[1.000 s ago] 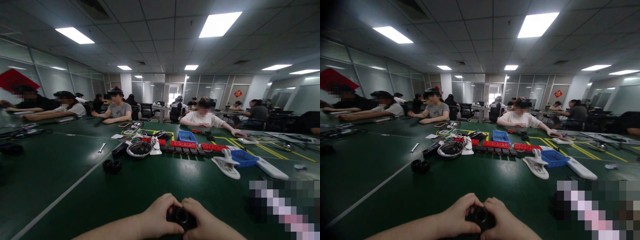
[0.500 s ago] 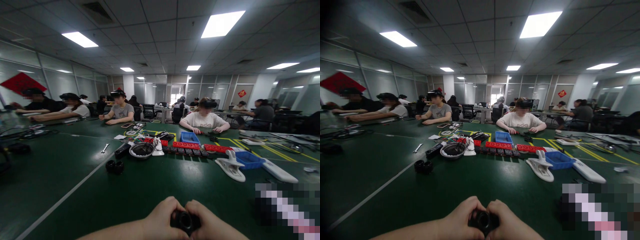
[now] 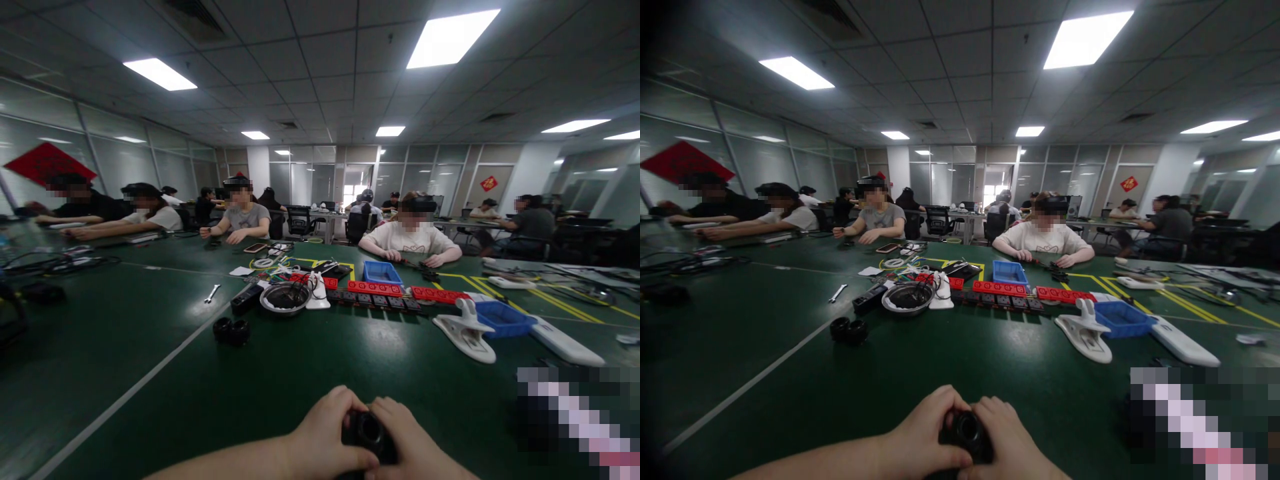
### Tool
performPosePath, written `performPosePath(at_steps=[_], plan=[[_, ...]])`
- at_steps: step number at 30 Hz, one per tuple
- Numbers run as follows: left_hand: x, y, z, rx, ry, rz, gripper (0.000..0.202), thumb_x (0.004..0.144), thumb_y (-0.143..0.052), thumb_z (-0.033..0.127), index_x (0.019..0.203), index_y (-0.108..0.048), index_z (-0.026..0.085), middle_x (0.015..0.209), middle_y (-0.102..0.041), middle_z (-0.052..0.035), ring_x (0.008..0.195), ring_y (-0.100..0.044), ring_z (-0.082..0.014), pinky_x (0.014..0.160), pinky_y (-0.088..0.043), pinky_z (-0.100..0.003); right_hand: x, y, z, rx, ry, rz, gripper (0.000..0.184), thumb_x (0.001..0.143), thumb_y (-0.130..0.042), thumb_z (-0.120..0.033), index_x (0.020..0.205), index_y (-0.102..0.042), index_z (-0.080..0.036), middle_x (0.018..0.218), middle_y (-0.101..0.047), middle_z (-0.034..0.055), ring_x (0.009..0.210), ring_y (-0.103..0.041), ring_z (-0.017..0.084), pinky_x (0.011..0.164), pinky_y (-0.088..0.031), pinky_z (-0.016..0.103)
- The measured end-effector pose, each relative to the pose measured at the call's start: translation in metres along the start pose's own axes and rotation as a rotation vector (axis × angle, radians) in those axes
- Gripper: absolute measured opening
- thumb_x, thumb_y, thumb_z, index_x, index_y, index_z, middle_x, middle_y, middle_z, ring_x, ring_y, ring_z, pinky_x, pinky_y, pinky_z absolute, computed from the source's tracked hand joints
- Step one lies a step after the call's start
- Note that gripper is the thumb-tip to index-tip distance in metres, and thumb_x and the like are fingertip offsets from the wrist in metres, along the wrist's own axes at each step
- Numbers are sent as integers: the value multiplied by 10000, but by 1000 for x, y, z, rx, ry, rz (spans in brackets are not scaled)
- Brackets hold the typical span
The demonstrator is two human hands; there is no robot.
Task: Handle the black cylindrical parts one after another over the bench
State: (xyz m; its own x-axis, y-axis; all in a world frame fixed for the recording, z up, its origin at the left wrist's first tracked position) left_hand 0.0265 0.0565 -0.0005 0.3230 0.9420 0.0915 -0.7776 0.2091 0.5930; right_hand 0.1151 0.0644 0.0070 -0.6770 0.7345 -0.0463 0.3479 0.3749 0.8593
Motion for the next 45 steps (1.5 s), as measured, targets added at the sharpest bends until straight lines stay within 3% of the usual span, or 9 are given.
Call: performPosePath(at_steps=[7,14,18,23,29,35,40,45], plan=[[2,-5,-1,-71,-71,-70,447,586,-779,275,955,-543,189,897,-479,13,750,-457,-143,615,-348,-221,-1,5,3,197,47,-120,382,553,-736,-151,921,-636,-172,900,-535,18,879,-476,207,761,-359,292],[1,-7,0,-84,-85,-109,468,594,-774,322,974,-532,195,897,-486,13,754,-463,-143,615,-346,-222,1,4,8,197,83,-109,358,541,-776,-204,872,-650,-156,849,-538,4,837,-472,190,730,-349,273],[1,-8,1,-99,-76,-104,483,566,-791,350,950,-544,191,886,-495,14,724,-456,-135,589,-337,-213,2,3,16,133,-6,-59,371,481,-803,-233,798,-626,-153,799,-522,-14,777,-469,172,663,-348,246],[1,-6,-3,-50,-7,-29,504,495,-824,353,864,-530,176,825,-477,27,691,-430,-131,562,-319,-208,2,-2,16,-45,-98,39,466,439,-795,-410,760,-583,-148,800,-546,30,737,-481,199,627,-350,274],[1,2,-5,47,77,9,465,517,-805,316,869,-530,188,808,-457,37,692,-431,-133,564,-322,-207,2,-3,8,-148,-113,153,412,565,-694,-504,750,-569,-158,799,-596,71,757,-512,241,682,-358,331],[1,1,8,-28,-57,-122,450,570,-784,294,948,-556,205,850,-481,30,696,-446,-127,570,-347,-197,-2,3,1,55,1,-5,563,487,-789,-300,1000,-584,-191,973,-569,43,889,-493,235,771,-360,322],[-1,-1,12,-3,-66,-185,451,573,-787,303,967,-580,232,865,-496,32,705,-467,-129,586,-366,-196,-4,4,5,127,45,-88,341,551,-757,-219,871,-643,-198,875,-571,-1,845,-494,203,756,-351,295],[-3,3,18,71,-106,-124,440,556,-795,353,926,-591,229,861,-522,24,744,-489,-152,604,-370,-205,-1,1,10,110,46,-76,343,512,-793,-262,805,-633,-186,829,-549,-16,827,-479,194,732,-349,282]])
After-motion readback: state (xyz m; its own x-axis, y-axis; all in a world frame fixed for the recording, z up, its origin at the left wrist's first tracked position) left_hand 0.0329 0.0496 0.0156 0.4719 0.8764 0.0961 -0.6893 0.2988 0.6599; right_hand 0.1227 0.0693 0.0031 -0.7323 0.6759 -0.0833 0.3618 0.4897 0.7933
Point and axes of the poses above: each hand's wrist, its own x-axis towards the middle knuckle, its own y-axis out of the back of the hand, z = x × y, the point moved 9 cm from there along x, towards the middle knuckle
